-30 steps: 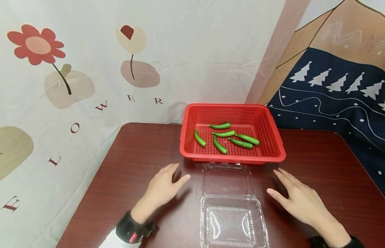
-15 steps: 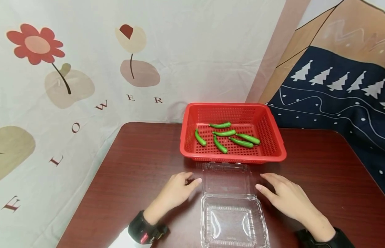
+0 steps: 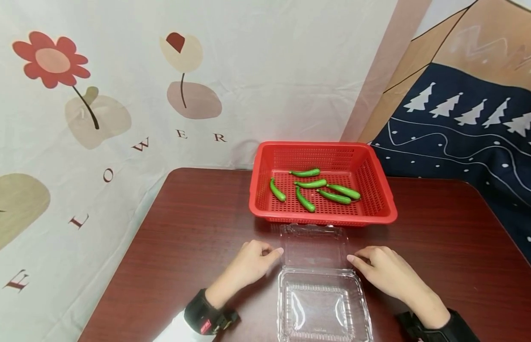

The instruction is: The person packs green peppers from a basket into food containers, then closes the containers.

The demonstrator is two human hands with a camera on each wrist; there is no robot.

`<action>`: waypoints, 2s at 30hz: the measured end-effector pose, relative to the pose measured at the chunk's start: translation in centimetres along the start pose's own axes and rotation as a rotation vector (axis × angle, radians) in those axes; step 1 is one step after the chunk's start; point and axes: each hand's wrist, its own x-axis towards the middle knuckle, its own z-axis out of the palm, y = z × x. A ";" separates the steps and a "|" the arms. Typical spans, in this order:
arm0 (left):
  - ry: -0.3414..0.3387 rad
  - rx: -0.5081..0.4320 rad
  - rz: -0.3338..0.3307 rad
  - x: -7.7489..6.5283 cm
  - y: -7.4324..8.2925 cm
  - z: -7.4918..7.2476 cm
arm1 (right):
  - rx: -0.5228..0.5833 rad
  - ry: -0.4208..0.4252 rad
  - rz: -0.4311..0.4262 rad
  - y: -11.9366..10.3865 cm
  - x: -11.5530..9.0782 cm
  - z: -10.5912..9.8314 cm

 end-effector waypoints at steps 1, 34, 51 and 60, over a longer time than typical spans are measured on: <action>-0.005 0.000 -0.002 0.0 0.0 0.0 | 0.006 -0.006 -0.001 -0.1 0.0 0.0; -0.066 -0.020 0.067 -0.5 0.7 -0.2 | 0.045 0.001 -0.081 -0.5 -0.3 -0.7; -0.064 -0.018 0.080 -0.9 1.2 -0.7 | 0.019 -0.040 -0.055 -1.0 -0.7 -1.3; -0.055 -0.003 0.074 -1.0 1.2 -0.7 | 0.009 -0.048 -0.061 -1.0 -0.9 -1.6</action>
